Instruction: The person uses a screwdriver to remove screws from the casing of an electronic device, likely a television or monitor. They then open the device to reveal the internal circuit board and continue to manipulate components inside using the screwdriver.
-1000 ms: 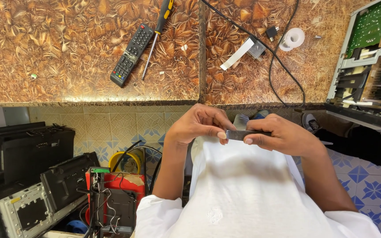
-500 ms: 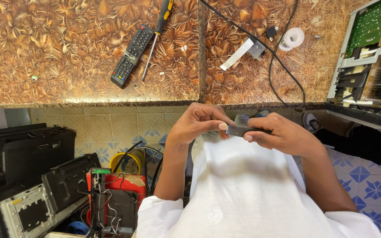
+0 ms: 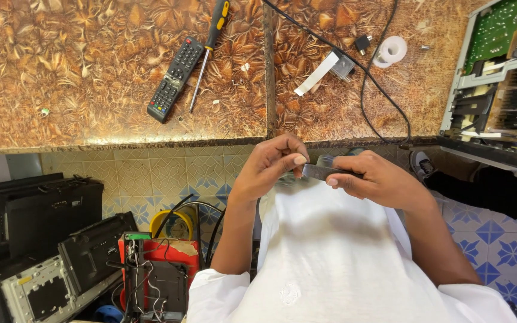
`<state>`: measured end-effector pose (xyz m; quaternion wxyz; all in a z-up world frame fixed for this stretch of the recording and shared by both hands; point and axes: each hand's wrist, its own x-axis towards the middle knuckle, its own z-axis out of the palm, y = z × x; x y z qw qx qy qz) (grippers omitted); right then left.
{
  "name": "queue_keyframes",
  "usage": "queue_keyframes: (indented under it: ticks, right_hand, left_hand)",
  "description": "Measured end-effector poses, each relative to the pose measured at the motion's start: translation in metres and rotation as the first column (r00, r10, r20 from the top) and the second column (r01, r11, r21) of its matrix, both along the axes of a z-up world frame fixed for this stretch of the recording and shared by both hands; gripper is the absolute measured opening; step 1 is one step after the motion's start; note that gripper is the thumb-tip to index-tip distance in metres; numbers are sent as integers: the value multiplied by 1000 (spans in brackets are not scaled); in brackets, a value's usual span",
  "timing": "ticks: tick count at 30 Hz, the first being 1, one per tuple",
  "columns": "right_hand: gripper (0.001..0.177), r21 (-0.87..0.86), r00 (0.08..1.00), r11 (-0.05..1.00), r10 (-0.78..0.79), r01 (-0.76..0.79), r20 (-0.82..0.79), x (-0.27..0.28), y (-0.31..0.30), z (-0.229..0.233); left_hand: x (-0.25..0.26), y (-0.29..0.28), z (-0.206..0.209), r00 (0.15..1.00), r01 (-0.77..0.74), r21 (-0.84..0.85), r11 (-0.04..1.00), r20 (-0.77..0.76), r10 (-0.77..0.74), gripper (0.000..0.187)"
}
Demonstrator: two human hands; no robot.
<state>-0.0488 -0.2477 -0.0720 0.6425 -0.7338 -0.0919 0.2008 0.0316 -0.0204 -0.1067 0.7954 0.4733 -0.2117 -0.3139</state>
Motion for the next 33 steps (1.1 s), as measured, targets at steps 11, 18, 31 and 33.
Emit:
queue_keyframes:
  ticks: [11, 18, 31, 33]
  right_hand:
    - [43, -448, 956, 851, -293, 276, 33, -16, -4, -27]
    - [43, -600, 912, 735, -409, 316, -21, -35, -10, -38]
    - [39, -299, 831, 806, -553, 512, -68, -119, -71, 66]
    - [45, -313, 862, 819, -507, 482, 1, -158, -104, 79]
  left_hand:
    - [9, -16, -17, 883, -375, 440, 816, 439, 169, 39]
    - [-3, -45, -3, 904, -171, 541, 824, 419, -88, 78]
    - [33, -93, -36, 807, -321, 584, 745, 581, -108, 13]
    - [31, -107, -20, 769, -374, 622, 688, 623, -145, 10]
